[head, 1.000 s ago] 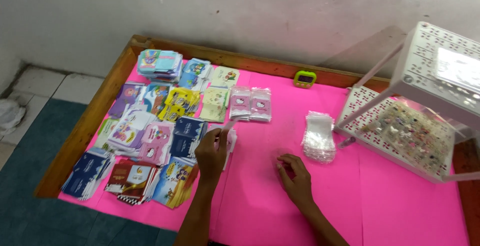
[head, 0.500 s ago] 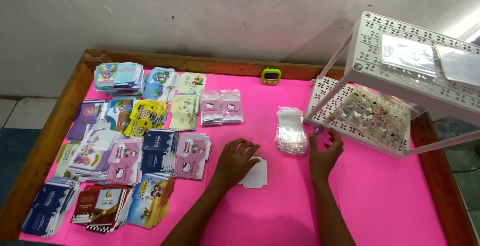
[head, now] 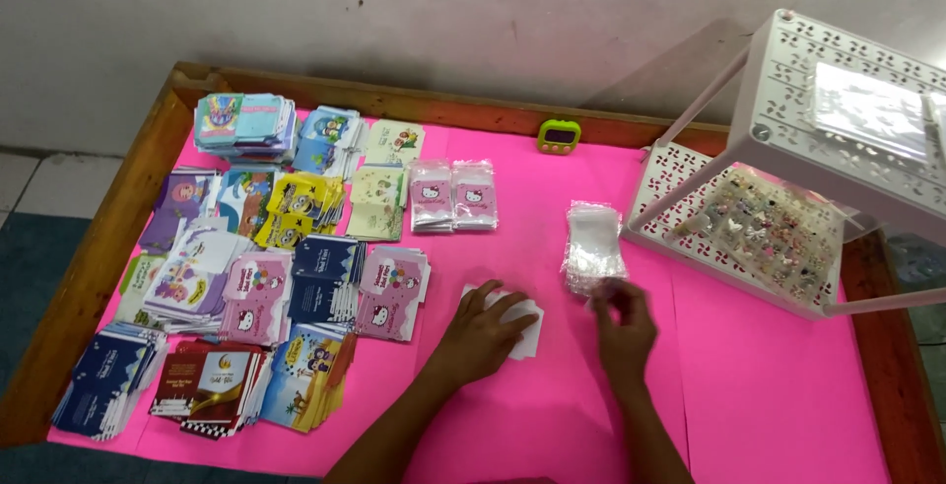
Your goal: Packing individual decorative cards into small plastic sleeves one by one.
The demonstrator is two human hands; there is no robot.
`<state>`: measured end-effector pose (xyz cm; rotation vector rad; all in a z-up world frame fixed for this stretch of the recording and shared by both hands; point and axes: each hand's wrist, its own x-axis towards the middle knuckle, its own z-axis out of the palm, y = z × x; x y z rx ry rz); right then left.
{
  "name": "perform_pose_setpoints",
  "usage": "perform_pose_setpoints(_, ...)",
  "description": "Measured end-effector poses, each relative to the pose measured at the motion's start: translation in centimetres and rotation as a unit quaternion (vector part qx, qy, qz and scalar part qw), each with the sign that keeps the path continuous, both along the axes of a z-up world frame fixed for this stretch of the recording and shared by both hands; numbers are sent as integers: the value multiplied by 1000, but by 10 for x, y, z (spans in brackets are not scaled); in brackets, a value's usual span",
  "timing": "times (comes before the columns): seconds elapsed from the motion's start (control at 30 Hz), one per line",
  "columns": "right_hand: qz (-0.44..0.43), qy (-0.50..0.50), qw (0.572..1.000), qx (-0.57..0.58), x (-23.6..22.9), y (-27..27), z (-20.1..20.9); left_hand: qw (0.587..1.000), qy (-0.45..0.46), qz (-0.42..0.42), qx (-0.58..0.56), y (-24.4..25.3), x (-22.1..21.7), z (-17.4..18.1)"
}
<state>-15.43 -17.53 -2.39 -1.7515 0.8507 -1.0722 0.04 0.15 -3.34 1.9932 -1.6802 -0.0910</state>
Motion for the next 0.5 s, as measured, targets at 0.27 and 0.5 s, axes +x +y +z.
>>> perform_pose_setpoints(0.27,102,154,981,-61,13,30,21,997,4,-20,70,1,17,4)
perform_pose_setpoints(0.5,-29,89,994,55,-5,2,28,997,-14,27,70,3,18,7)
